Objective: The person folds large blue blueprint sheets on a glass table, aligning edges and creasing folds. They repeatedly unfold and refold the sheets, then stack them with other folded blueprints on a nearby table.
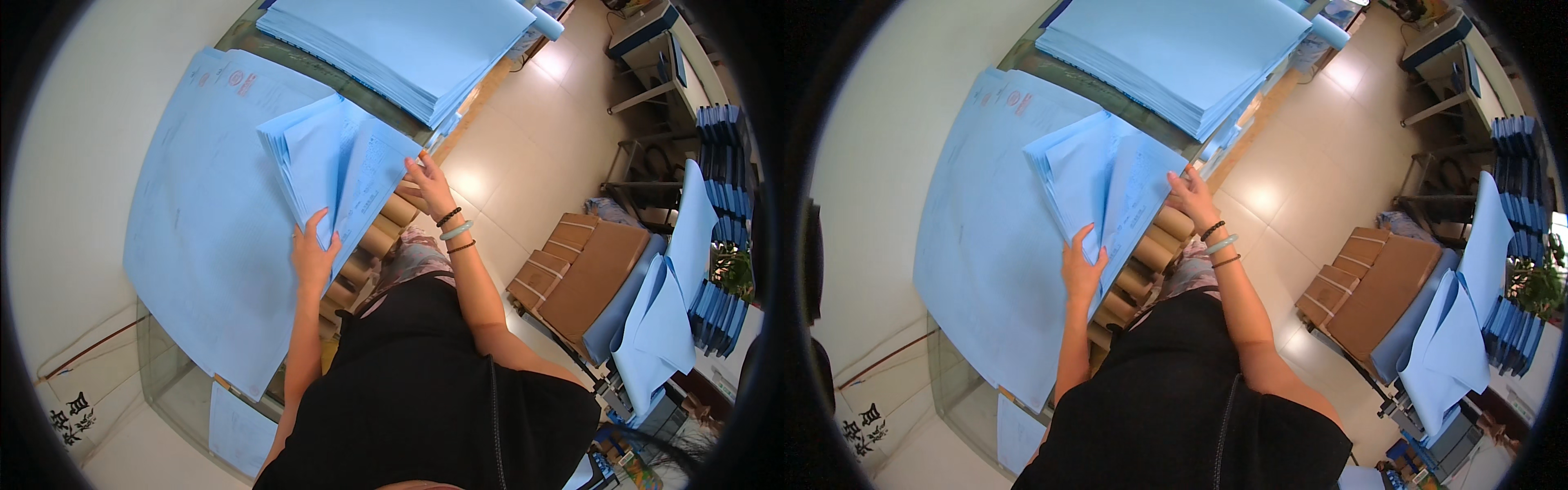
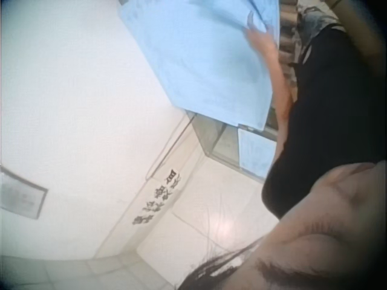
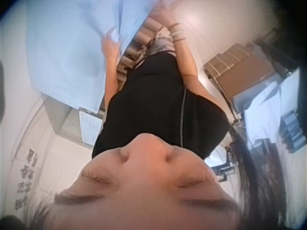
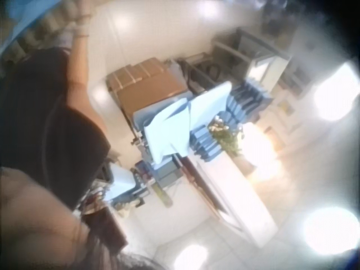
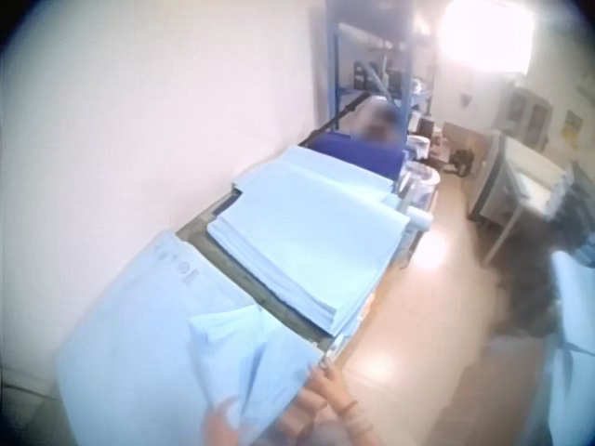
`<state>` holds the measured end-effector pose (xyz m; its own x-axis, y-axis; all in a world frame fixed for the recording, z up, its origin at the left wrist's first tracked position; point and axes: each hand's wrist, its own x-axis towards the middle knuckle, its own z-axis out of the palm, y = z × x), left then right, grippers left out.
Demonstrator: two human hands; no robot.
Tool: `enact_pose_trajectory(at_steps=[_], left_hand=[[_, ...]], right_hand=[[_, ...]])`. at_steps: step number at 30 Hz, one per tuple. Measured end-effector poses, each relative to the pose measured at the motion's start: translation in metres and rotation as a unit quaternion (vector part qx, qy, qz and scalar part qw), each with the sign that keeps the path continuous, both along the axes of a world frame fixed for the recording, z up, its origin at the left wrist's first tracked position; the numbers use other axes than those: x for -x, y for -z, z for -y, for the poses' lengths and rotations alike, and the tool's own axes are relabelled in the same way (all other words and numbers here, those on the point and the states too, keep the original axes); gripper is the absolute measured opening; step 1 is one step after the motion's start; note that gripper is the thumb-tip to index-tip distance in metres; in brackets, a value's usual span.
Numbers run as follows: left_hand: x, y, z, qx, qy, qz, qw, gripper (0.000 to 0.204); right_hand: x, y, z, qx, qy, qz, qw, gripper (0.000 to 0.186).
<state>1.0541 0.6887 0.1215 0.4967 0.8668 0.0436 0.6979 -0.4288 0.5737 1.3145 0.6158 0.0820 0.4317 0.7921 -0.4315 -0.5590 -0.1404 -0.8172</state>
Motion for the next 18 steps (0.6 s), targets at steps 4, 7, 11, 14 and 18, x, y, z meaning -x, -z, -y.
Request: enact_pose_trajectory(at_steps=[4, 7, 11, 14, 18], left_hand=[[0.001, -0.003, -0.002, -0.004, 0.011, 0.005, 1.000, 0.043], [0.001, -0.005, -0.003, -0.006, 0.020, 0.010, 1.000, 0.043], [0.001, -0.006, -0.002, 0.005, 0.016, 0.000, 1.000, 0.050], [-0.001, -0.010, -0.002, 0.009, 0.016, -0.002, 1.000, 0.058], [0.000, -0.010, -0.001, 0.004, 0.018, 0.004, 1.000, 0.063]], right_hand=[[-0.006, 0.016, 0.004, 0.018, 0.074, 0.027, 0.997, 0.068], [-0.001, 0.017, 0.004, -0.003, 0.108, 0.072, 0.992, 0.069], [0.005, 0.036, -0.001, -0.031, 0.113, 0.140, 0.983, 0.063], [0.007, 0.045, -0.005, -0.024, 0.103, 0.187, 0.977, 0.053], [0.006, 0.047, -0.005, 0.005, 0.065, 0.158, 0.985, 0.044]])
